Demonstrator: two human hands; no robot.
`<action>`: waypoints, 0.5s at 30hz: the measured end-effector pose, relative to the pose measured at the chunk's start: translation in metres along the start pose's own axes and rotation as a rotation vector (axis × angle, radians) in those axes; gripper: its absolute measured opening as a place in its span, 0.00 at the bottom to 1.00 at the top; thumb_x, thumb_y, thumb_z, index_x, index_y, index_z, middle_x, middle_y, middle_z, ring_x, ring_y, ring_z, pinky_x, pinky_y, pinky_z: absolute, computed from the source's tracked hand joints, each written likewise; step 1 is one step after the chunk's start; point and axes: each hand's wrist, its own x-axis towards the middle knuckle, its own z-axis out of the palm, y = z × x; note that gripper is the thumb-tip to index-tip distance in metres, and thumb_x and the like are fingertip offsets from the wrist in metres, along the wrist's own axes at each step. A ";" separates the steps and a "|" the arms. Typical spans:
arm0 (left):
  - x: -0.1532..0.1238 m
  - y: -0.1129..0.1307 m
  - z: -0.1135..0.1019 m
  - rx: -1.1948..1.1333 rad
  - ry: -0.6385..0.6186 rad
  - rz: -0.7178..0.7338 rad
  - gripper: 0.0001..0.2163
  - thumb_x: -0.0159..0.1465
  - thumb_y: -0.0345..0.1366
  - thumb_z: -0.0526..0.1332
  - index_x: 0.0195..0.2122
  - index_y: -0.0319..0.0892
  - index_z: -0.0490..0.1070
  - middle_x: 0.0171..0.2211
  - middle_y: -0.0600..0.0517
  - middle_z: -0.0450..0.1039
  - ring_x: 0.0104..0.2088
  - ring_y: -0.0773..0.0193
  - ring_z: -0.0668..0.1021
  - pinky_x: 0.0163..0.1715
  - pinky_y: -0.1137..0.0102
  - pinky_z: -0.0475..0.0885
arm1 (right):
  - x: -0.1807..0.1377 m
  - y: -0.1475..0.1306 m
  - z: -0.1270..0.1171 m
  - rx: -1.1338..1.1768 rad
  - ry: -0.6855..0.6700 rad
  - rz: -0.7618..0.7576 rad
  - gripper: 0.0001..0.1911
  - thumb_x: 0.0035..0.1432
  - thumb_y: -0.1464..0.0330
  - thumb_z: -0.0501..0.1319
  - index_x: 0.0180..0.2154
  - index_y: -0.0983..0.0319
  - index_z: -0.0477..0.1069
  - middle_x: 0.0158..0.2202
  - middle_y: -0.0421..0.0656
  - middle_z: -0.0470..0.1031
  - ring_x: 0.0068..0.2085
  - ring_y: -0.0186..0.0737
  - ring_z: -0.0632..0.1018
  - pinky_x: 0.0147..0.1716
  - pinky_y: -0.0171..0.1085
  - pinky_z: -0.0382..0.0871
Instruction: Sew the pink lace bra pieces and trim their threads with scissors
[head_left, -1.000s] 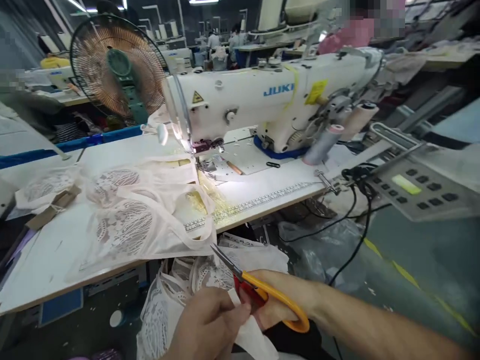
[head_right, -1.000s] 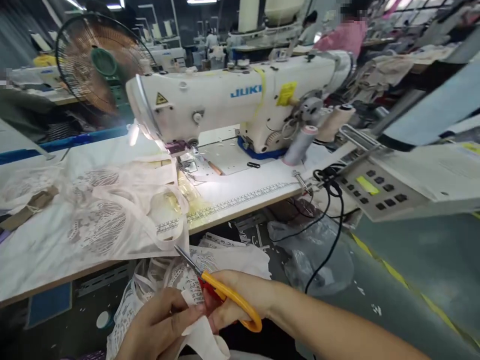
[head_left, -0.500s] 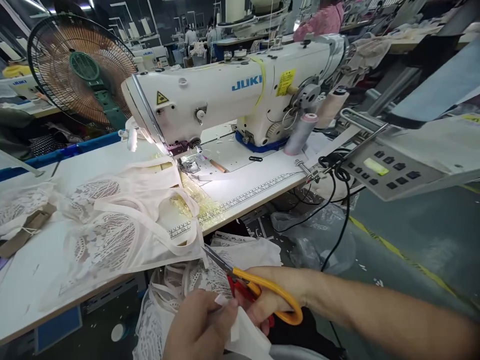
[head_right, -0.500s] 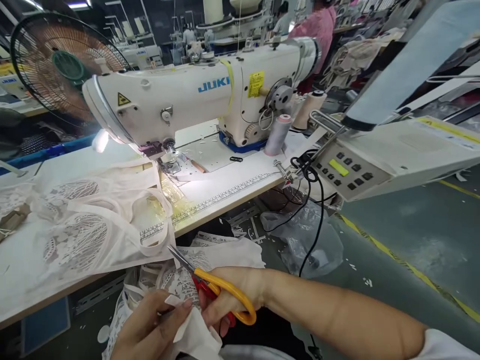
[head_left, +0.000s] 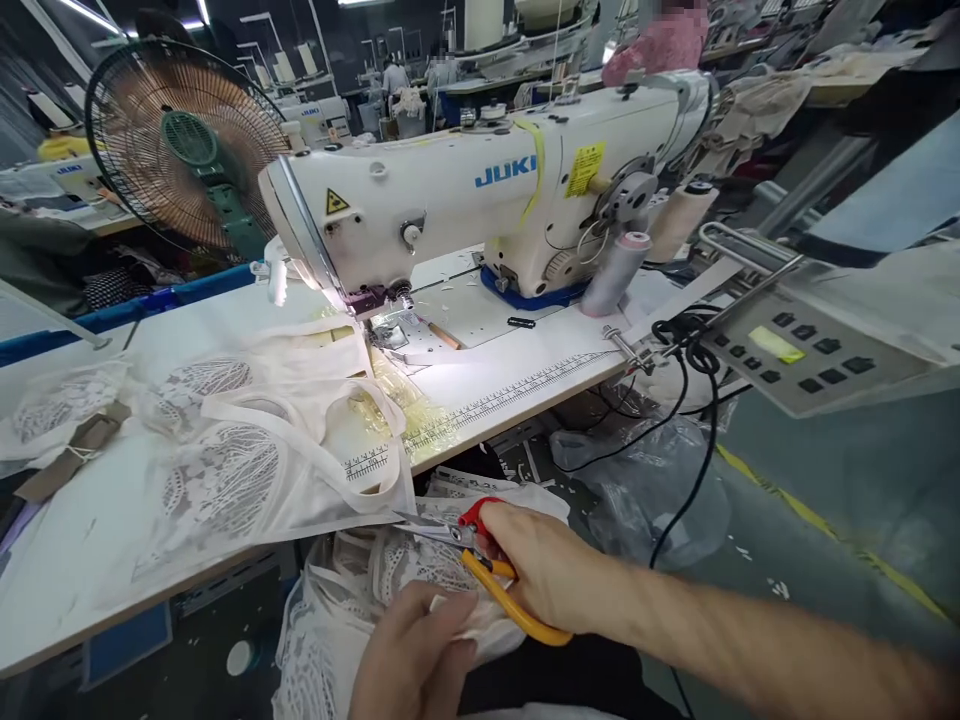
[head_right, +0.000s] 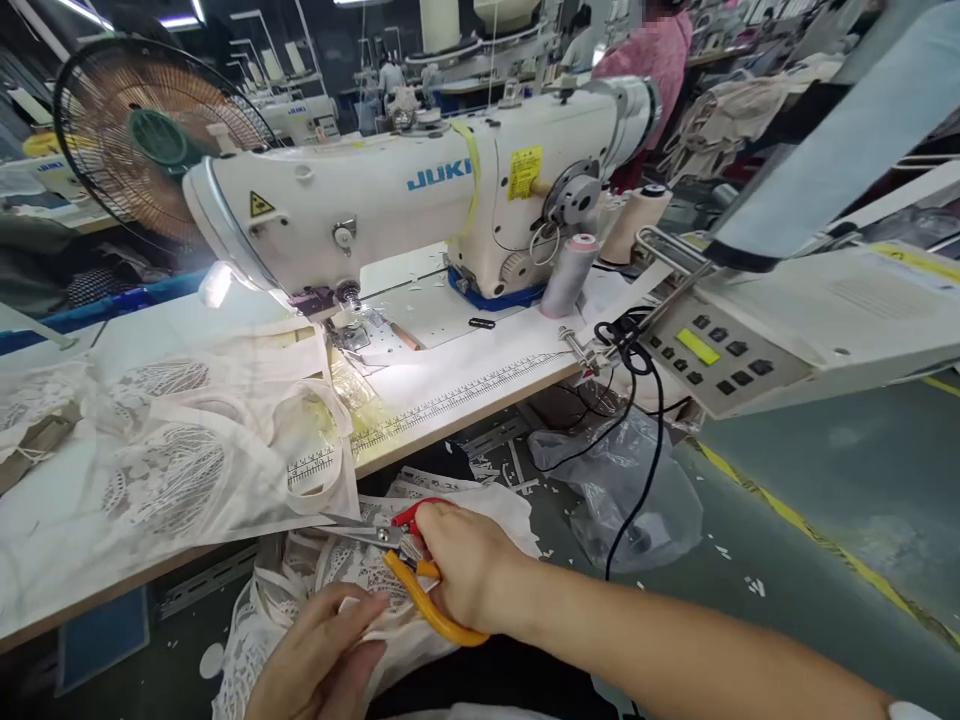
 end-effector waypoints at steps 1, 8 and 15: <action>-0.001 -0.002 0.001 -0.008 0.029 -0.021 0.12 0.64 0.38 0.56 0.47 0.54 0.72 0.35 0.52 0.73 0.31 0.64 0.75 0.32 0.72 0.72 | -0.001 0.002 0.000 0.035 -0.012 -0.019 0.18 0.36 0.79 0.60 0.29 0.58 0.55 0.31 0.41 0.64 0.33 0.42 0.67 0.33 0.38 0.60; -0.005 -0.017 0.003 -0.213 0.236 -0.393 0.25 0.60 0.41 0.61 0.58 0.48 0.58 0.38 0.51 0.68 0.28 0.66 0.73 0.24 0.75 0.70 | -0.014 0.028 0.013 0.488 -0.241 -0.117 0.20 0.39 0.62 0.66 0.33 0.60 0.60 0.31 0.37 0.66 0.28 0.34 0.66 0.25 0.31 0.63; 0.001 -0.016 0.005 -0.479 0.322 -0.323 0.27 0.59 0.42 0.63 0.58 0.52 0.57 0.41 0.50 0.66 0.33 0.66 0.72 0.31 0.73 0.70 | -0.022 0.036 0.033 0.575 0.109 -0.119 0.13 0.51 0.59 0.62 0.26 0.60 0.62 0.23 0.36 0.59 0.25 0.35 0.61 0.26 0.36 0.58</action>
